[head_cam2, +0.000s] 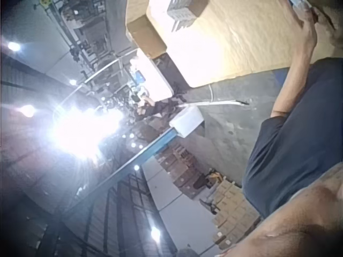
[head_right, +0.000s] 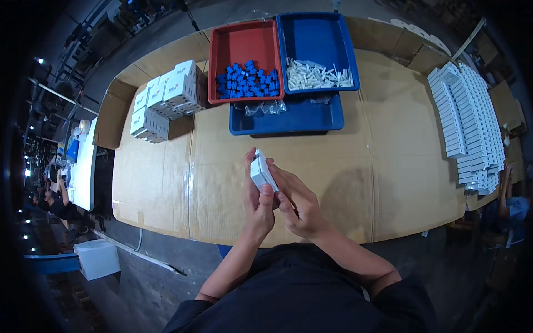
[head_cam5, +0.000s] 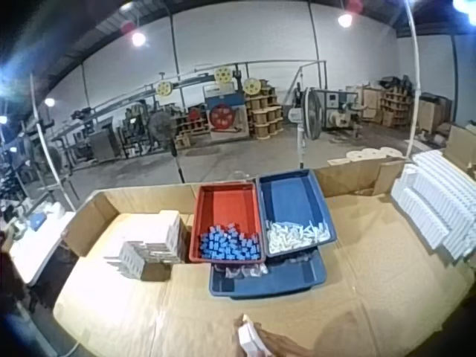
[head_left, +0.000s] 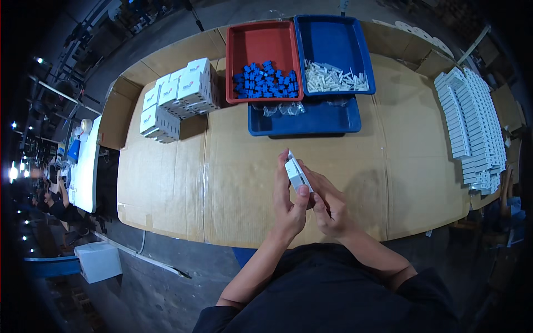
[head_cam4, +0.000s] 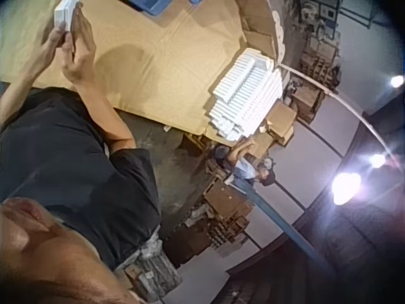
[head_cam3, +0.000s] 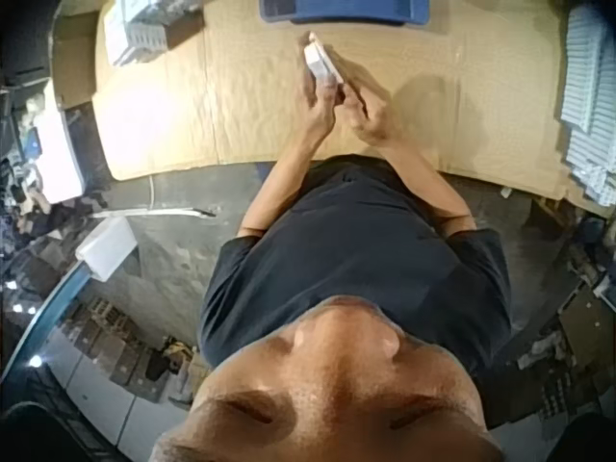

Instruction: The person assembles small electronic components by hand, placing blue connectors, white connectors, and circuit boards into plastic bags, then bagging the small parts into white boxes.

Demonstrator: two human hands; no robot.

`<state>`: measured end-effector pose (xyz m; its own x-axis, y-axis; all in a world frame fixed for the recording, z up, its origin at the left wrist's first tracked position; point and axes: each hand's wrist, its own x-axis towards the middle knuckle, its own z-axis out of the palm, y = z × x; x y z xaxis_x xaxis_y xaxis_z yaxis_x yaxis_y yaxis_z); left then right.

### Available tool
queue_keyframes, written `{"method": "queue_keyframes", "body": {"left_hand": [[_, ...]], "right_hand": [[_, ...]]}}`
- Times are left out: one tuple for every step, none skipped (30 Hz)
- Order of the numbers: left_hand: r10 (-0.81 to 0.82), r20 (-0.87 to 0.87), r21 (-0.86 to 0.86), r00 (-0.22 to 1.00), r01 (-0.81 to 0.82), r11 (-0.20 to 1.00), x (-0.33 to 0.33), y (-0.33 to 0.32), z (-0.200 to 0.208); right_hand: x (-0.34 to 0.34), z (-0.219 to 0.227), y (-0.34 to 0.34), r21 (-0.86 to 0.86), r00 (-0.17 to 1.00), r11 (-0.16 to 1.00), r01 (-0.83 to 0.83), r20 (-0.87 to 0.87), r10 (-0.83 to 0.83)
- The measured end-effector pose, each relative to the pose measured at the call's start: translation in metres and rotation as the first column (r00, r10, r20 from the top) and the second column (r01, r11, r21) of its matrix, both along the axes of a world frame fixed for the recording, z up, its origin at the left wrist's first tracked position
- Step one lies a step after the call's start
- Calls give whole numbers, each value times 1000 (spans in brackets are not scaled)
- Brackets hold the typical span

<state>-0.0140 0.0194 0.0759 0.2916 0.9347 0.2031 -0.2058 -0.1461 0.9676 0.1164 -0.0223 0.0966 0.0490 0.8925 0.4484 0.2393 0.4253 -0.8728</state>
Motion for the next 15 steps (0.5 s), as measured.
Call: {"method": "queue_keyframes", "body": {"left_hand": [[8, 0, -7, 1000, -8, 1000, 2, 4, 1], [6, 3, 1, 1000, -6, 1000, 2, 6, 2], [-9, 13, 44, 1000, 8, 999, 1, 7, 3], [-23, 22, 86, 999, 21, 996, 1, 8, 3], [-26, 26, 91, 999, 23, 996, 3, 11, 4], [-23, 42, 126, 999, 17, 992, 4, 10, 7], [-20, 57, 160, 998, 11, 987, 3, 8, 9], [-37, 41, 120, 998, 32, 992, 0, 4, 4], [-41, 45, 123, 998, 35, 992, 0, 5, 0], [-57, 26, 162, 998, 52, 985, 0, 6, -2], [-71, 5, 200, 997, 69, 977, 1, 7, -5], [17, -47, 246, 999, -5, 969, 2, 8, -7], [17, -47, 245, 999, -5, 970, 1, 7, -9], [84, -65, 219, 994, -68, 973, 0, 6, -11], [150, -85, 195, 985, -132, 972, 0, 5, -12]], "right_hand": [[2, 1, 2, -50, 998, 998, -25, -65, 22], [5, 1, 3, -42, 998, 999, -23, -61, 20], [8, 0, 3, -105, 983, 994, -37, -184, 18], [11, 0, 4, -165, 953, 984, -60, -303, 7], [13, 2, 7, -161, 954, 985, -57, -299, 7], [13, 7, 8, -325, 896, 934, -148, -443, -12], [12, 13, 9, -460, 819, 849, -258, -570, -60], [9, 22, 7, -543, 801, 773, -328, -594, -78], [8, 22, 8, -543, 803, 776, -323, -591, -79], [6, 20, 9, -569, 816, 753, -331, -574, -76], [5, 17, 10, -596, 827, 728, -338, -557, -72], [0, 14, 9, -527, 827, 794, -303, -560, -56], [-5, 12, 8, -528, 827, 793, -303, -559, -56], [-10, 11, 7, -491, 803, 813, -312, -594, -51], [-15, 10, 6, -453, 777, 832, -320, -628, -43]]}}
